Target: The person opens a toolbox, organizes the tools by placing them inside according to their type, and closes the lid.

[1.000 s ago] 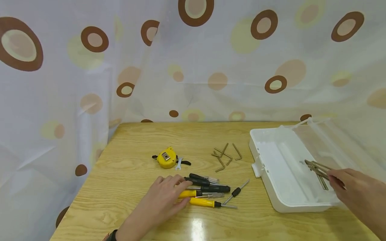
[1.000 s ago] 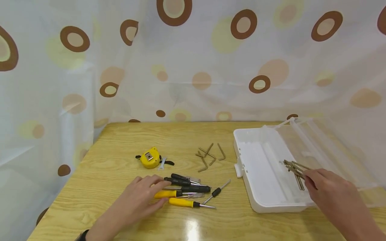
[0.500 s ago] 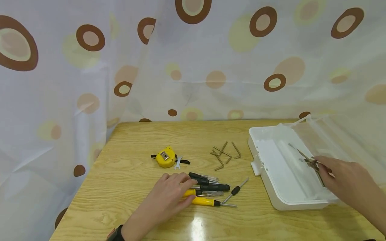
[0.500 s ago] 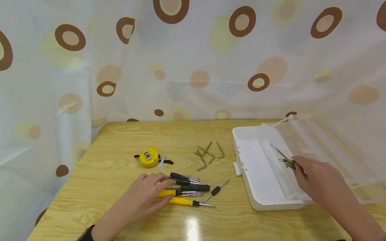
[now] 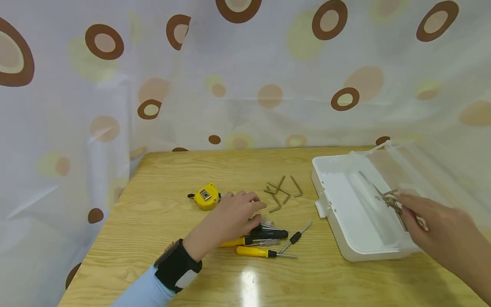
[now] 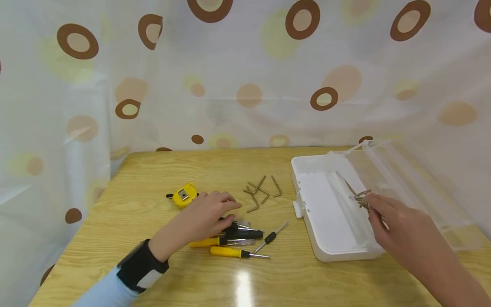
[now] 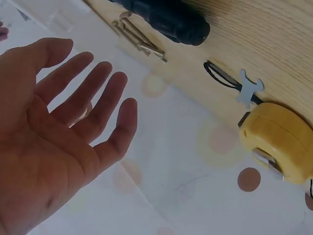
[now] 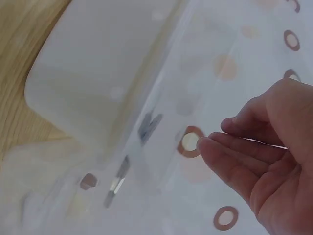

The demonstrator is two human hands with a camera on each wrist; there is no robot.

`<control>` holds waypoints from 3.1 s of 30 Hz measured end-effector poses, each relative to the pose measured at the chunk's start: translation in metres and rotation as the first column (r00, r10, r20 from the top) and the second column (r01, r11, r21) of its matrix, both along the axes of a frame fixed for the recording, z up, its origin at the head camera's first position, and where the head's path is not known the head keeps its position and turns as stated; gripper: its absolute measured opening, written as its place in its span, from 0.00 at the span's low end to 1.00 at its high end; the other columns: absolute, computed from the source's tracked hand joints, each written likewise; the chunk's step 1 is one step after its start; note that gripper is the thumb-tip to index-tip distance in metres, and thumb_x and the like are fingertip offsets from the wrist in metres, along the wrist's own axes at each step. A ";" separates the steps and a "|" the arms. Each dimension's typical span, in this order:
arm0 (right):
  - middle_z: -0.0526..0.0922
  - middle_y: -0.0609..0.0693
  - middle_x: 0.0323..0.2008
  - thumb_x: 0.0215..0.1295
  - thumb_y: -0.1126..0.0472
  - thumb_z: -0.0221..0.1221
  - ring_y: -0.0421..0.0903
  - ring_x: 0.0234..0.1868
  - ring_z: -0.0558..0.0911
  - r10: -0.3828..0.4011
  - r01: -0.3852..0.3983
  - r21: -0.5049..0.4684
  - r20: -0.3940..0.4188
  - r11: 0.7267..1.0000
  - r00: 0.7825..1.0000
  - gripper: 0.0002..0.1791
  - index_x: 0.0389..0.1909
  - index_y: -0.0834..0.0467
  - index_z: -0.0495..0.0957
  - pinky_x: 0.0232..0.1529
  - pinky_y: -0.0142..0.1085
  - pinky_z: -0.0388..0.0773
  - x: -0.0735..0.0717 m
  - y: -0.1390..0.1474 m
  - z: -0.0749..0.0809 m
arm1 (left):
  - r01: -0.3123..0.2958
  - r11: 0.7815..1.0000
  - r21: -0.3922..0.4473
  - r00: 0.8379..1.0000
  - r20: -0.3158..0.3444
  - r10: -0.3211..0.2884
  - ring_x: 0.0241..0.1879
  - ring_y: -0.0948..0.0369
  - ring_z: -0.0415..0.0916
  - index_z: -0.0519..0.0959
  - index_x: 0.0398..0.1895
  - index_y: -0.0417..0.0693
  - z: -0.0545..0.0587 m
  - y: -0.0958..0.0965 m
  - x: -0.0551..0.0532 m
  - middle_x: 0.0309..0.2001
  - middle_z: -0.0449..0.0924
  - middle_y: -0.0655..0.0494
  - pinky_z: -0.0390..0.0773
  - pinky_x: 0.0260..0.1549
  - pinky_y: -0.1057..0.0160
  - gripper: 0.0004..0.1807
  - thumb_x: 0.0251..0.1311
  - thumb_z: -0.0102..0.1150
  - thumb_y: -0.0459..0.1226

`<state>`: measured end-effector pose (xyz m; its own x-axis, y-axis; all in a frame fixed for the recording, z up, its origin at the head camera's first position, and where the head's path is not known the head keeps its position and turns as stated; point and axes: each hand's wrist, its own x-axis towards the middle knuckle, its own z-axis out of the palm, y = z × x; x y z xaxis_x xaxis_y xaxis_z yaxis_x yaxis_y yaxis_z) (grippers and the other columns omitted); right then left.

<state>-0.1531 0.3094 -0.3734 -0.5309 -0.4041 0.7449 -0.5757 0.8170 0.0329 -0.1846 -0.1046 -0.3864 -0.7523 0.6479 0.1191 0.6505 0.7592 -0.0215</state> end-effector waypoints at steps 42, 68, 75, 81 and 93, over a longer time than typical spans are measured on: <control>0.87 0.56 0.35 0.81 0.41 0.41 0.11 0.67 0.62 0.104 -0.106 -0.021 -0.093 0.994 0.990 0.33 0.37 0.63 0.84 0.15 0.34 0.69 0.041 -0.032 0.001 | -0.195 0.974 0.114 0.973 0.150 0.177 0.15 0.64 0.46 0.57 0.08 0.56 -0.029 0.050 -0.031 0.13 0.44 0.63 0.50 0.22 0.64 0.31 0.64 0.65 0.37; 0.90 0.55 0.37 0.78 0.56 0.56 0.47 0.34 0.85 0.567 -0.579 0.048 -0.280 0.814 0.775 0.16 0.38 0.62 0.88 0.37 0.25 0.80 0.051 -0.104 0.030 | 0.464 0.767 0.442 0.843 -0.486 -0.230 0.35 0.73 0.84 0.89 0.38 0.53 0.014 0.062 0.058 0.34 0.89 0.67 0.77 0.40 0.79 0.04 0.62 0.71 0.40; 0.89 0.53 0.41 0.74 0.40 0.57 0.48 0.41 0.83 0.539 -0.533 0.086 -0.105 0.842 0.835 0.27 0.43 0.61 0.87 0.52 0.27 0.74 0.065 -0.098 0.027 | 0.505 0.747 0.432 0.838 -0.452 -0.306 0.38 0.75 0.81 0.87 0.42 0.54 0.016 0.067 0.070 0.38 0.89 0.69 0.73 0.44 0.80 0.05 0.65 0.69 0.40; 0.88 0.52 0.39 0.72 0.32 0.53 0.47 0.38 0.82 0.512 -0.493 0.174 -0.096 0.853 0.853 0.34 0.41 0.61 0.86 0.46 0.33 0.72 0.065 -0.094 0.024 | 0.498 0.743 0.447 0.851 -0.416 -0.321 0.37 0.76 0.80 0.87 0.41 0.54 0.017 0.068 0.073 0.37 0.89 0.69 0.72 0.43 0.81 0.05 0.68 0.65 0.41; 0.87 0.51 0.39 0.77 0.36 0.48 0.45 0.40 0.78 0.480 -0.455 0.215 -0.082 0.864 0.873 0.34 0.43 0.63 0.85 0.44 0.28 0.73 0.070 -0.091 0.020 | 0.481 0.748 0.457 0.862 -0.402 -0.308 0.42 0.74 0.82 0.86 0.48 0.54 0.011 0.065 0.073 0.42 0.88 0.68 0.75 0.47 0.79 0.08 0.69 0.65 0.40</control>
